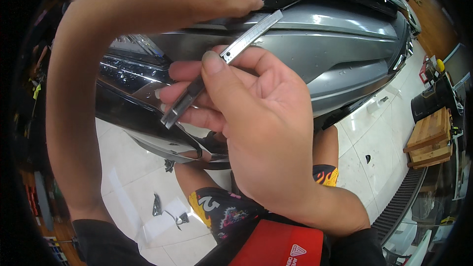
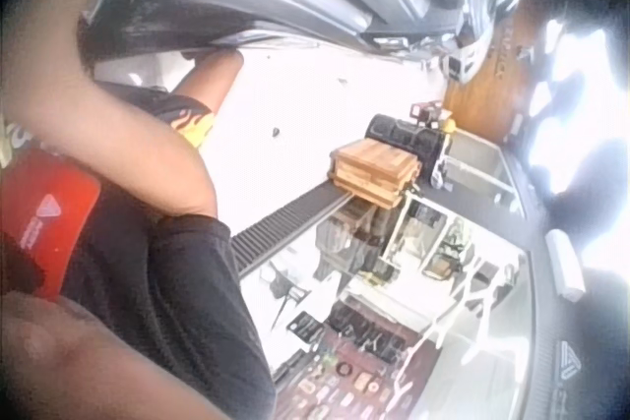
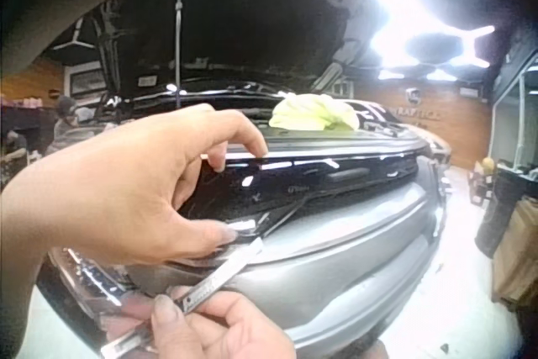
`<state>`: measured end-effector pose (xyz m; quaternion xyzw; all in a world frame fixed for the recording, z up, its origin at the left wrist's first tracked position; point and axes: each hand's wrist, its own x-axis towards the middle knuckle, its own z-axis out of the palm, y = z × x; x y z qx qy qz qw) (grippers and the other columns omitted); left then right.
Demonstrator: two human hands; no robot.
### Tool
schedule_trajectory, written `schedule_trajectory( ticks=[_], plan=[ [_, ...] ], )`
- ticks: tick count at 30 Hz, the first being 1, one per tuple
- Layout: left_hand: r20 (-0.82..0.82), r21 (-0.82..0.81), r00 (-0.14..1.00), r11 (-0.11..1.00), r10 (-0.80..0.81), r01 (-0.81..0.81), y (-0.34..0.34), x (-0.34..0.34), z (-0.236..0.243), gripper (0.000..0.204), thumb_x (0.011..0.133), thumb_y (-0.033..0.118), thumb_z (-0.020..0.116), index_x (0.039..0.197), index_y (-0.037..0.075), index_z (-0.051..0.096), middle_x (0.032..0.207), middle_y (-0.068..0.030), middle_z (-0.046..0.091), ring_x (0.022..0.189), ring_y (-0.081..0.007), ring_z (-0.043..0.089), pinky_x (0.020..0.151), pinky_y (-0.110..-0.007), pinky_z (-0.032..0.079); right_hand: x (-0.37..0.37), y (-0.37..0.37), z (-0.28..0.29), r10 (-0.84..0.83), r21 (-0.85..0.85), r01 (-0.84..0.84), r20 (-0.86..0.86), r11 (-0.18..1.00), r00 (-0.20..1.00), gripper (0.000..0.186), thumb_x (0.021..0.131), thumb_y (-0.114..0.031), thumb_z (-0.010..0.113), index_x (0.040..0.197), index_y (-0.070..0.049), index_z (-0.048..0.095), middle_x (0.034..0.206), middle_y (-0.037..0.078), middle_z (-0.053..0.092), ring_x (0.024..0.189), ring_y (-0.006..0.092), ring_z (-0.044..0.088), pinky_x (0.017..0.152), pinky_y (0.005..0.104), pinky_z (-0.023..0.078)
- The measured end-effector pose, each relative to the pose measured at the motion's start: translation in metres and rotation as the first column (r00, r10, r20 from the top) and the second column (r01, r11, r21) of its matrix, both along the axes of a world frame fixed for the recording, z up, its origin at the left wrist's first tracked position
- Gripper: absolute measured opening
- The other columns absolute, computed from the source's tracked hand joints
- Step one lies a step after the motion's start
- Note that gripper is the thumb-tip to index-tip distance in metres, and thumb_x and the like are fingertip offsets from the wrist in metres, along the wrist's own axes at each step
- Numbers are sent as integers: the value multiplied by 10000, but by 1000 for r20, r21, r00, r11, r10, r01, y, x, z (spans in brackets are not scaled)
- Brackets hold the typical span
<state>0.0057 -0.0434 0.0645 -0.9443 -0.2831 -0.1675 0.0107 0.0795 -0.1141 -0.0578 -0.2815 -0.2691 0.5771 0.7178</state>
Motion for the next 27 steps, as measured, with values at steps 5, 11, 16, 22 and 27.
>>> schedule_trajectory(
  ticks=[5,11,16,22,27],
  plan=[
    [19,102,998,993,64,-66,11,0,-11,549,884,125,719,1384,6,525,670,6,467,599,-97,472,546,-257,350,1,7,4,-39,-70,51,174,996,984,171,1042,-66,550,1122,85,552,941,167,726,774,150,714,612,240,539],
    [12,-341,999,940,30,-24,19,-9,15,511,893,100,694,1364,-8,528,701,11,468,612,-92,476,556,-251,368,4,9,8,14,-151,16,190,988,982,140,1033,-56,548,1022,70,607,896,148,725,739,147,710,597,244,544],
    [119,93,990,994,-70,59,17,-10,-16,481,892,76,681,1341,-16,536,756,9,482,644,-88,493,566,-253,394,-6,12,-1,-68,-43,75,134,996,989,141,1033,-65,555,1009,63,610,894,146,723,744,150,712,602,241,545],
    [102,60,992,996,-73,67,24,-7,-20,484,891,76,680,1342,-18,533,773,0,490,637,-96,495,562,-252,400,-2,13,-4,-90,-40,94,109,995,990,157,1033,-71,557,998,74,605,887,155,720,744,147,713,602,239,544],
    [57,-87,998,996,-3,8,12,-8,-1,483,896,91,681,1342,-17,533,776,-14,505,628,-100,493,552,-259,399,-3,11,-1,-57,-52,64,126,997,990,162,1027,-72,563,995,81,604,870,155,717,729,147,711,596,241,542]
  ],
)
